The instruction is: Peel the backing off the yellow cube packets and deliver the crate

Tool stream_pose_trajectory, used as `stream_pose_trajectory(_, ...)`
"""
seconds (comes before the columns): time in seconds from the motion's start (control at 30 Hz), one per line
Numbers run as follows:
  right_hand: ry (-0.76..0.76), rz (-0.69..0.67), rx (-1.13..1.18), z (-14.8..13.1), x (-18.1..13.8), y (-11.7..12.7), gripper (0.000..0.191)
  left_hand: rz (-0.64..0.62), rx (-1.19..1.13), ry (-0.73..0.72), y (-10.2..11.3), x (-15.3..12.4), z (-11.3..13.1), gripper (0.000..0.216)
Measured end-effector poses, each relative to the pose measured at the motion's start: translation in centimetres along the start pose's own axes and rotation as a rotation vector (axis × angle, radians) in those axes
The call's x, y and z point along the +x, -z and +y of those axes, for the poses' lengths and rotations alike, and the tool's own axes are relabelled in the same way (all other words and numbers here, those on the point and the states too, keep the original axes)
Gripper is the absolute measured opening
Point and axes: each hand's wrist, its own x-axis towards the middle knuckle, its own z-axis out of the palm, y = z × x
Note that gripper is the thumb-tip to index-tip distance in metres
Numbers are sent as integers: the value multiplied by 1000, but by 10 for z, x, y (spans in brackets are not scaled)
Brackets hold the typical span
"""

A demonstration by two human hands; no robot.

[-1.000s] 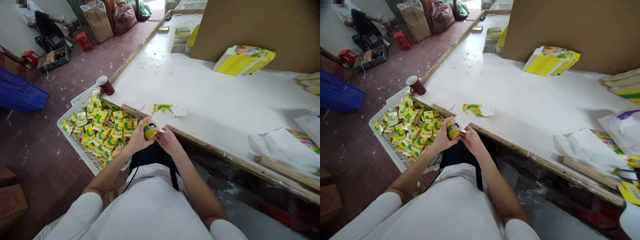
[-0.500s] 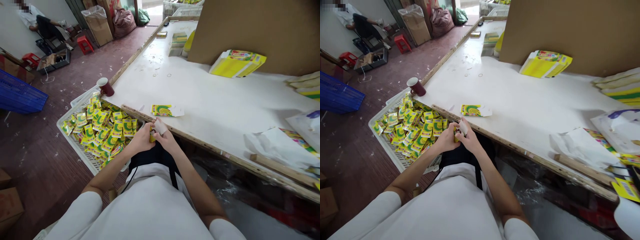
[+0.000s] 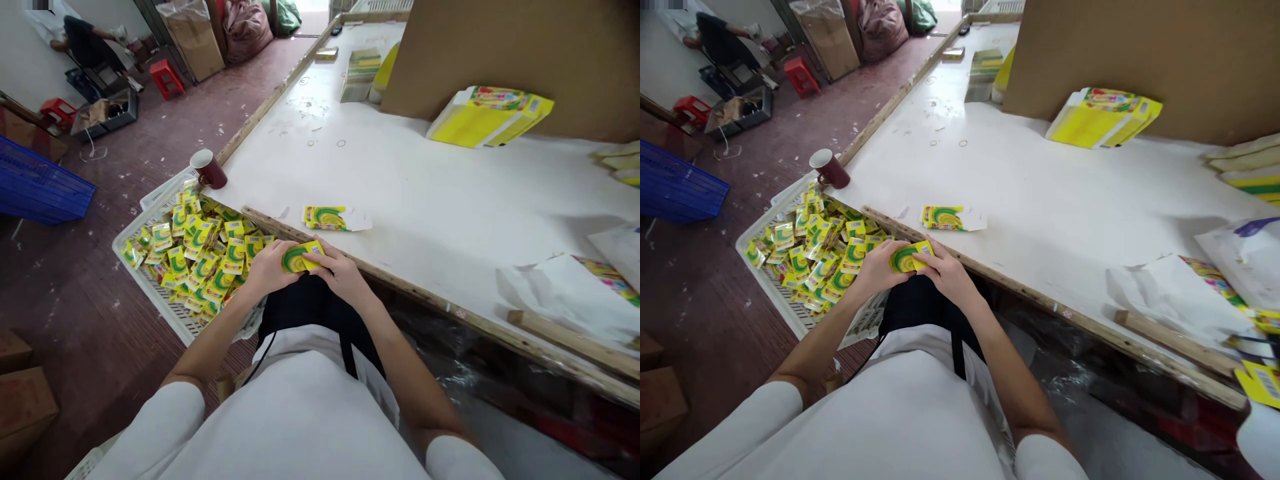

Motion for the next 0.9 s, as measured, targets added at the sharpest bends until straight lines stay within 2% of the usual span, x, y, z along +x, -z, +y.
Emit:
stream_pose_trajectory(0.1,8,-30,-11,-2,4,7,27,-20,1,-12,1,1,3,53)
stream_pose_trajectory(0.27,8,33,-63,-8,7,6,25,12,29,-7,1,-1,6,55)
stream_pose_trajectory(0.43,58,-108,-28,-10,7,11,23,-38,-7,9,5,-5,4,54)
stream_pose_trajectory(0.63,29,31,-56,-9,8,-8,28,44,41,-7,5,-5,1,52)
stream_pose_trajectory(0.73,53,-20,-66,-9,9,-9,25,28,19,-11,8,-4,-3,53)
stream_pose_trajectory(0.9,98,-133,-82,-5,11,4,23,-34,9,21,10,-5,-4,52)
